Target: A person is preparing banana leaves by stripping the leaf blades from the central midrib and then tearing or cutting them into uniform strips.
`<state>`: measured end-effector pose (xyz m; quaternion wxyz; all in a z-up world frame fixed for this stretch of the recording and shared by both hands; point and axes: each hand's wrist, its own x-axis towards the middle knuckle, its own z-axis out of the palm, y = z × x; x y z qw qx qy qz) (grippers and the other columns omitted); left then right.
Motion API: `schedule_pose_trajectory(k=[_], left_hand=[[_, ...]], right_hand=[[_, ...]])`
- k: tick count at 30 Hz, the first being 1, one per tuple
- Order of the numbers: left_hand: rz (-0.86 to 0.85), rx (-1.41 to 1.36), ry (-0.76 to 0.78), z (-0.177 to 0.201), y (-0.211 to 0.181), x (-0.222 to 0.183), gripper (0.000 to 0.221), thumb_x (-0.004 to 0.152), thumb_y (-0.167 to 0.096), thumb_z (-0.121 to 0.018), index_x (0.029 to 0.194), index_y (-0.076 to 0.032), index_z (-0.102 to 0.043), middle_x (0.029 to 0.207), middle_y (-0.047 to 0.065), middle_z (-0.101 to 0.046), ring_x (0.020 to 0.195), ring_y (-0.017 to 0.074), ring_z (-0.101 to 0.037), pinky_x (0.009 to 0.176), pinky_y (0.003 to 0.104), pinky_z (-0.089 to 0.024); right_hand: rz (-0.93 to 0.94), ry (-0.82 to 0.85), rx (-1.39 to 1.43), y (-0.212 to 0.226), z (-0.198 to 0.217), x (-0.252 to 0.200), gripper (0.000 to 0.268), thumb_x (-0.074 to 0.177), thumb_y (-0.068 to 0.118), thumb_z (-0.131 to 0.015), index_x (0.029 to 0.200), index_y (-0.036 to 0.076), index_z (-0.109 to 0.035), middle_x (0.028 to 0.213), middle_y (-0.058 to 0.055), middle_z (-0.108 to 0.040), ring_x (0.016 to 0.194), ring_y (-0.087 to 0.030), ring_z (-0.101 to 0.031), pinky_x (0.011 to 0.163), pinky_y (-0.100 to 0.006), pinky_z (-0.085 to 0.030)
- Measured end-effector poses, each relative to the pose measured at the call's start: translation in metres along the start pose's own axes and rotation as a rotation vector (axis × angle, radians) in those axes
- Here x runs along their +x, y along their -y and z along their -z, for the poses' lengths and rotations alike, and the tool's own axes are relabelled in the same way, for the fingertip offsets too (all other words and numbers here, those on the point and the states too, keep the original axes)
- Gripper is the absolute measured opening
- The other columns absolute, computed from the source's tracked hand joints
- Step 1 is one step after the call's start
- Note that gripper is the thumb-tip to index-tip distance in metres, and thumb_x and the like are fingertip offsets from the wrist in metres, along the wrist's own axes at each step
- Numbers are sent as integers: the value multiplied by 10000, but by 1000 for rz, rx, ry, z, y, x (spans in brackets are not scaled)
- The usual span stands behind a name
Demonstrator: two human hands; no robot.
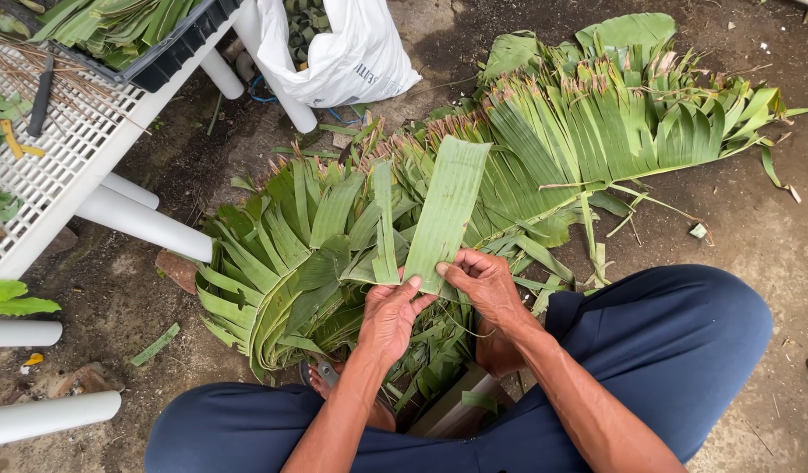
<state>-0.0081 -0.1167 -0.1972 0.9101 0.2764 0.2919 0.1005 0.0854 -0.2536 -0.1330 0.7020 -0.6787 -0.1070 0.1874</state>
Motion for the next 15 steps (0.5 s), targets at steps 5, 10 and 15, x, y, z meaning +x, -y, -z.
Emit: schedule_pose_trajectory(k=[5, 10, 15], left_hand=[[4, 17, -5, 0, -1, -1, 351, 866, 16, -732, 1214, 10, -690, 1123, 153, -746, 992, 237, -707, 944, 498, -607], [-1, -19, -29, 4, 0, 5, 347, 873, 14, -726, 1217, -17, -695, 1141, 149, -742, 1034, 262, -698, 957, 513, -595], [8, -35, -39, 14, 7, 12, 336, 878, 13, -722, 1212, -19, -695, 1146, 141, -744, 1032, 255, -696, 960, 513, -592]], right_hand=[[-23, 4, -14, -5, -1, 1, 87, 838, 48, -816, 775, 42, -755, 516, -29, -565, 509, -26, -473, 520, -157, -433], [-75, -22, 41, -11, 1, 4, 77, 870, 64, -781, 806, 31, -755, 528, -48, -579, 504, -38, -483, 513, -170, -439], [-100, -13, 17, -2, 0, 1, 53, 879, 72, -764, 851, 27, -769, 535, -61, -586, 508, -56, -485, 520, -183, -439]])
